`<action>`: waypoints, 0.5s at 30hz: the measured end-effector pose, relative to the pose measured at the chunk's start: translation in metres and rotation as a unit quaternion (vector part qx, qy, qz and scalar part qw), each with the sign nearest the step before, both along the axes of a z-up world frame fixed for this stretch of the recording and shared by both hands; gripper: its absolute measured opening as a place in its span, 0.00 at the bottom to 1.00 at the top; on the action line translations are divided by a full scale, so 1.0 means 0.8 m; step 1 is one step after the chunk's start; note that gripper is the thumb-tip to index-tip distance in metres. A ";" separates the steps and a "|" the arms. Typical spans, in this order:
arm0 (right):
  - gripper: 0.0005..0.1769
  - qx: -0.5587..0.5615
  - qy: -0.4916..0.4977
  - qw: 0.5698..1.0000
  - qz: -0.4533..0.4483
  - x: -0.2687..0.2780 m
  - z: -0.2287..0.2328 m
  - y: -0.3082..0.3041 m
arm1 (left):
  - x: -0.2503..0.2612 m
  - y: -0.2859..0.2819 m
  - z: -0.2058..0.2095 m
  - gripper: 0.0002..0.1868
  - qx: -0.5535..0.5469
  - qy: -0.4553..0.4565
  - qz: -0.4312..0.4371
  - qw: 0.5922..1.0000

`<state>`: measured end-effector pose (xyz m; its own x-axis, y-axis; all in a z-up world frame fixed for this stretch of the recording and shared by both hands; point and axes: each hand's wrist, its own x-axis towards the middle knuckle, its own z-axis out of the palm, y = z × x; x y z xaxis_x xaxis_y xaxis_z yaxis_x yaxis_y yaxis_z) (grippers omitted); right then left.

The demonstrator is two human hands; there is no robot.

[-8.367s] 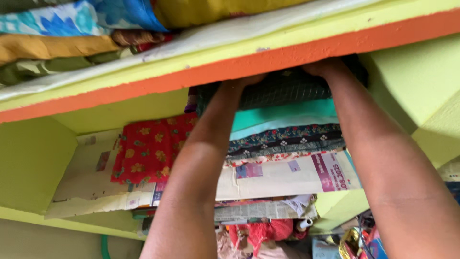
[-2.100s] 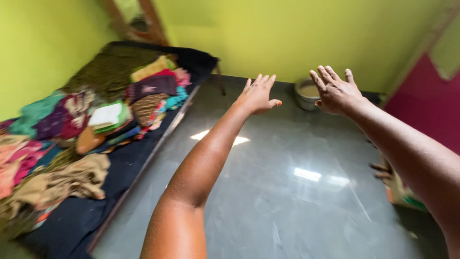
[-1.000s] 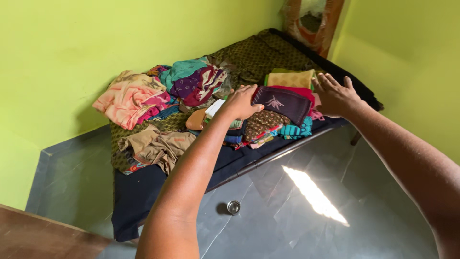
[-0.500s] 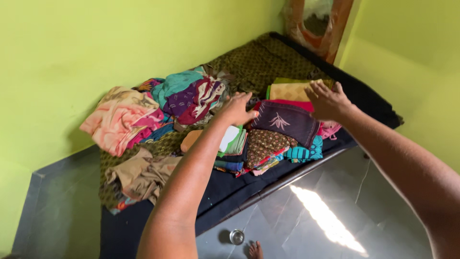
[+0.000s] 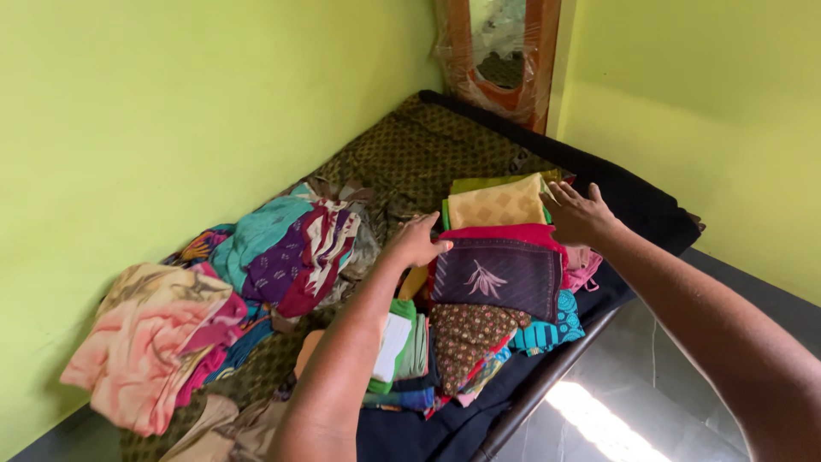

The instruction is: The person folds several pieces of colorful fabric on a bed and places them onto a shelf. The person handles each item by hand, aligning edges and folding them into neat rectangles before stacking them on the shelf.

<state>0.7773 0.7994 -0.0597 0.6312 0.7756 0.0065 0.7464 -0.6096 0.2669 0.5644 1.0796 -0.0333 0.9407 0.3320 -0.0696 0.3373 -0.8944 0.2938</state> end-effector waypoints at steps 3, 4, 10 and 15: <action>0.54 0.002 0.027 0.999 -0.030 0.046 -0.032 0.001 | 0.051 0.012 -0.029 0.55 -0.012 0.027 0.018 0.999; 0.54 -0.005 0.034 0.999 -0.041 0.064 -0.043 0.004 | 0.068 0.017 -0.040 0.55 -0.007 0.034 0.012 0.999; 0.55 -0.001 0.123 0.989 -0.077 0.190 -0.146 0.025 | 0.179 0.036 -0.117 0.54 -0.027 0.110 0.014 0.993; 0.53 -0.030 0.217 0.971 -0.098 0.266 -0.255 0.048 | 0.252 0.043 -0.192 0.54 0.000 0.139 -0.048 0.989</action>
<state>0.9898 0.8381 -0.2637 0.7004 0.6307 -0.3342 0.6673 -0.7448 -0.0072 0.7657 1.1140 -0.1873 0.9123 0.2417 -0.3307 0.3186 -0.9262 0.2019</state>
